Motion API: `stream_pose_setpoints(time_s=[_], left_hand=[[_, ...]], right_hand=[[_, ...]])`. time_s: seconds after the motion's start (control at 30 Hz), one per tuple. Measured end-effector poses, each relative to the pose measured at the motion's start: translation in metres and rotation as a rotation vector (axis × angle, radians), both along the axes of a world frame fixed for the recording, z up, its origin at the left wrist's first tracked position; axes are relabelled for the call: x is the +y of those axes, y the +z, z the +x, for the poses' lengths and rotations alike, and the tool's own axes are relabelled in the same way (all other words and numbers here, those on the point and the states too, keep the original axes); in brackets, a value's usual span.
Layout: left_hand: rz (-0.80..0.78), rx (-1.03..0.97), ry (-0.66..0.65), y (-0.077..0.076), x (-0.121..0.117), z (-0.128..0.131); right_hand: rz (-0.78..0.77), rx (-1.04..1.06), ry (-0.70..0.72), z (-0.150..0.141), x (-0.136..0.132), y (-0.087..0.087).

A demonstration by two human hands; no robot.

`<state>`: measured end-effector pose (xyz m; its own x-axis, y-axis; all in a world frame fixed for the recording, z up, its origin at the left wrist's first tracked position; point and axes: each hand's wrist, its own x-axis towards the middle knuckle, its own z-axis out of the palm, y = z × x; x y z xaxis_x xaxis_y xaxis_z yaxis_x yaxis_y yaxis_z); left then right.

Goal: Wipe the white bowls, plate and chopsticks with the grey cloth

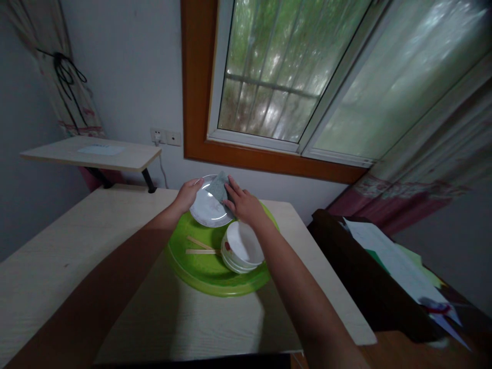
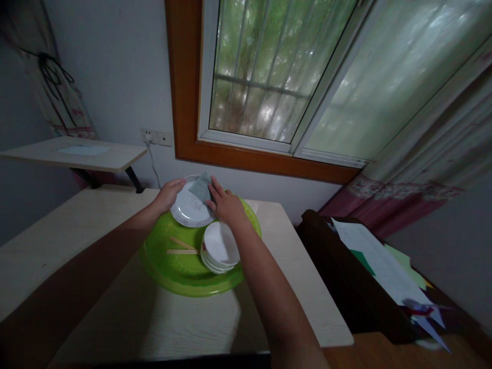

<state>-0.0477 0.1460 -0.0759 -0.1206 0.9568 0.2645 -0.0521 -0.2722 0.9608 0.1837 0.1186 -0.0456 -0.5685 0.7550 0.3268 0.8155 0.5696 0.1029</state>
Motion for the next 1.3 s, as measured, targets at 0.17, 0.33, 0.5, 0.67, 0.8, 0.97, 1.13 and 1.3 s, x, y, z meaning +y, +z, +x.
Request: stream_pose_setpoints(time_s=[0.17, 0.33, 0.5, 0.67, 0.8, 0.97, 1.13, 1.3], left_hand=[[0.010, 0.000, 0.033, 0.001, 0.000, -0.001], [0.025, -0.014, 0.044, -0.001, 0.002, -0.003], [0.009, -0.025, 0.034, 0.001, 0.000, -0.001], [0.002, -0.047, 0.006, 0.002, -0.002, 0.001], [-0.008, -0.040, -0.004, 0.001, -0.001, 0.002], [0.011, 0.010, -0.033, -0.001, 0.002, 0.002], [0.010, 0.010, -0.046, 0.001, 0.002, 0.002], [0.065, 0.017, 0.042, -0.001, 0.004, 0.000]], right_hand=[[0.018, -0.002, 0.006, 0.004, 0.004, -0.003], [0.103, 0.015, -0.008, 0.003, 0.002, -0.003], [0.133, 0.036, -0.009, -0.004, -0.001, 0.005], [0.054, -0.001, 0.091, -0.009, 0.000, 0.004], [0.044, -0.017, 0.173, -0.009, 0.003, 0.000], [0.080, 0.002, 0.209, -0.008, 0.006, -0.002], [0.119, 0.019, 0.166, -0.011, 0.003, 0.000], [0.065, -0.016, -0.002, -0.014, -0.006, 0.005]])
